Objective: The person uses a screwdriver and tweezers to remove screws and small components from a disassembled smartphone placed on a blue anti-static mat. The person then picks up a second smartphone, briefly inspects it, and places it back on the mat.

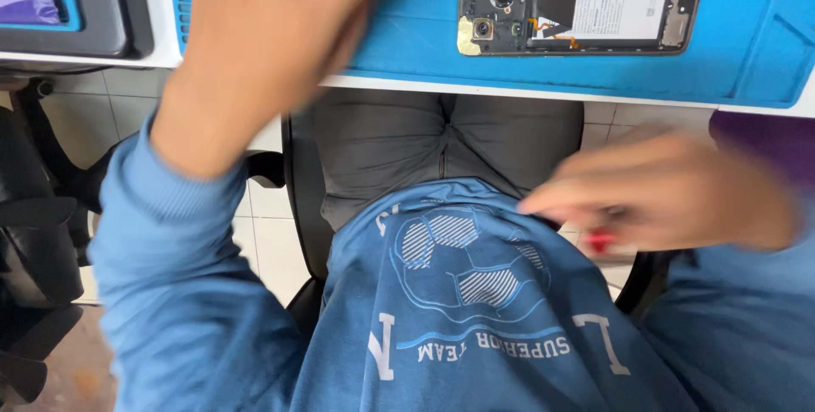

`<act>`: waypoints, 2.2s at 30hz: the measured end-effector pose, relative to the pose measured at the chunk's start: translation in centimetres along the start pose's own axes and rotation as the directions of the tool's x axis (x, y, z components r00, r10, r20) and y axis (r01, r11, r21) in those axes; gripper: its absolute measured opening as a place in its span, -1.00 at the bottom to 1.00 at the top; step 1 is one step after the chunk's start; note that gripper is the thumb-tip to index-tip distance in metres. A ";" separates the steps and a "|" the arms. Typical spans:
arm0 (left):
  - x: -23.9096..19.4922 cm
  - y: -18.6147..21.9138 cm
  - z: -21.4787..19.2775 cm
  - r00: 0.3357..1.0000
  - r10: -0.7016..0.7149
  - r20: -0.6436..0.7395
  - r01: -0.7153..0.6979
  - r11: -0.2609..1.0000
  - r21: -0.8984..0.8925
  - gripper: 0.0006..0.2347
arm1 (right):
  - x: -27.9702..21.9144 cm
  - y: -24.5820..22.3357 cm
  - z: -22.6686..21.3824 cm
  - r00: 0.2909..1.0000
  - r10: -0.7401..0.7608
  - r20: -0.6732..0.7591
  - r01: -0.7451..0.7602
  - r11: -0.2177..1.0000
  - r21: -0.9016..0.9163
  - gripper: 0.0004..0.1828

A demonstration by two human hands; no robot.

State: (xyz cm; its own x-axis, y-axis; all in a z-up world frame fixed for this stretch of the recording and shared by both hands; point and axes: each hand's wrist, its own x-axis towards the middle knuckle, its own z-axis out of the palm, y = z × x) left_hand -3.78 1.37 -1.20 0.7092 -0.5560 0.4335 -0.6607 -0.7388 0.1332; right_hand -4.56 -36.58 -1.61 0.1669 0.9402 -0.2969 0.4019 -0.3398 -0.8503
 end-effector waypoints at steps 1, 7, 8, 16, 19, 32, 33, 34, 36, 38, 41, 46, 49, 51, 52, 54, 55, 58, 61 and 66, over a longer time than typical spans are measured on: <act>-0.8 1.1 -1.1 1.000 0.018 0.009 -0.017 0.992 -0.128 -0.86 | 0.8 0.7 2.2 0.993 0.103 -0.064 -0.103 0.995 0.001 -0.67; -7.5 7.3 3.6 0.832 -0.036 0.553 0.437 0.657 -0.615 -0.80 | 2.1 7.2 12.2 0.894 0.347 -0.283 -0.349 0.936 0.046 -0.72; -8.8 8.2 5.4 0.782 -0.093 0.616 0.477 0.725 -0.496 -0.76 | 1.8 7.4 13.3 0.895 0.331 -0.298 -0.317 0.943 0.097 -0.76; -13.4 10.4 10.1 0.698 -0.362 0.618 0.709 0.474 -0.522 -0.81 | 2.0 5.8 13.4 0.770 0.268 -0.579 -0.330 0.944 -0.001 -0.69; -12.7 9.3 11.2 0.519 -0.409 0.751 0.604 -0.447 -0.660 -0.77 | 2.0 6.8 14.7 0.874 0.098 -0.477 -0.094 0.995 0.031 -0.72; -10.1 6.5 15.6 0.496 -0.051 0.867 0.752 -0.473 -0.458 -0.80 | 0.3 14.3 8.4 0.835 0.423 -0.351 -0.332 0.898 0.290 -0.72; -10.2 6.0 16.3 0.619 -0.217 0.755 0.704 -0.273 -0.656 -0.83 | 0.6 14.5 8.7 0.898 0.378 -0.225 -0.244 0.854 0.460 -0.70; -10.5 5.3 16.8 0.733 -0.340 0.589 0.616 -0.035 -0.787 -0.85 | 1.0 14.5 9.2 0.904 0.371 -0.210 -0.268 0.878 0.397 -0.68; -11.9 1.5 16.4 0.594 -0.630 0.501 0.805 0.457 -0.378 -0.79 | 1.8 15.2 9.4 0.913 0.365 -0.184 -0.315 0.915 0.251 -0.63; -13.2 -1.2 16.1 0.628 -0.571 0.529 0.777 0.490 -0.394 -0.73 | 2.5 15.9 9.7 0.881 0.354 -0.315 -0.314 0.934 0.169 -0.61; -15.8 0.8 15.0 0.426 -0.447 0.786 0.903 0.153 -0.402 -0.65 | 1.3 15.9 11.1 0.657 0.556 -0.509 -0.527 0.822 0.218 -0.58; -21.3 11.9 11.3 0.384 -0.659 0.647 0.825 -0.069 -0.561 -0.62 | -2.4 12.1 19.5 0.263 0.752 -0.605 -0.417 0.654 0.631 -0.71; -25.4 17.0 10.2 0.142 -0.794 0.590 0.830 -0.229 -0.509 -0.73 | -2.7 9.5 25.2 -0.005 0.868 -0.497 -0.430 0.447 0.784 -0.71; -26.8 18.0 10.1 0.103 -0.809 0.579 0.855 -0.226 -0.467 -0.76 | -2.6 7.1 27.0 -0.109 0.927 -0.360 -0.461 0.273 0.844 -0.74; -26.9 17.7 10.1 0.086 -0.807 0.584 0.866 -0.229 -0.444 -0.77 | -2.2 6.2 27.2 -0.136 0.949 -0.286 -0.478 0.190 0.858 -0.75; -26.2 16.5 11.1 0.073 -0.799 0.597 0.879 -0.231 -0.417 -0.78 | -2.0 4.9 26.1 -0.183 0.967 -0.175 -0.513 0.058 0.856 -0.76; -26.0 16.1 11.2 0.064 -0.801 0.596 0.881 -0.235 -0.410 -0.78 | -1.7 4.7 25.0 -0.185 0.973 -0.136 -0.532 0.017 0.847 -0.75; -24.8 13.0 12.0 0.079 -0.832 0.549 0.883 -0.197 -0.426 -0.79 | 0.0 5.5 21.0 -0.185 0.969 -0.161 -0.567 0.028 0.823 -0.72; -23.0 10.3 13.0 0.120 -0.902 0.415 0.866 -0.109 -0.488 -0.79 | 0.7 8.3 17.7 -0.162 0.879 -0.448 -0.530 0.305 0.791 -0.65; -18.4 7.4 12.7 0.165 -0.786 0.596 0.795 -0.251 -0.551 -0.67 | 1.5 10.7 16.3 0.077 0.684 -0.726 -0.201 0.724 0.660 -0.71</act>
State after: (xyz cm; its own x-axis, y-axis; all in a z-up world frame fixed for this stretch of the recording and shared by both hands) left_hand -18.59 1.33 -19.49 0.7828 0.2621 -0.5644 0.5945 -0.0466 0.8028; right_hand -14.73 -38.47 -18.22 0.9410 -0.1761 -0.2889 -0.3373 -0.4197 -0.8427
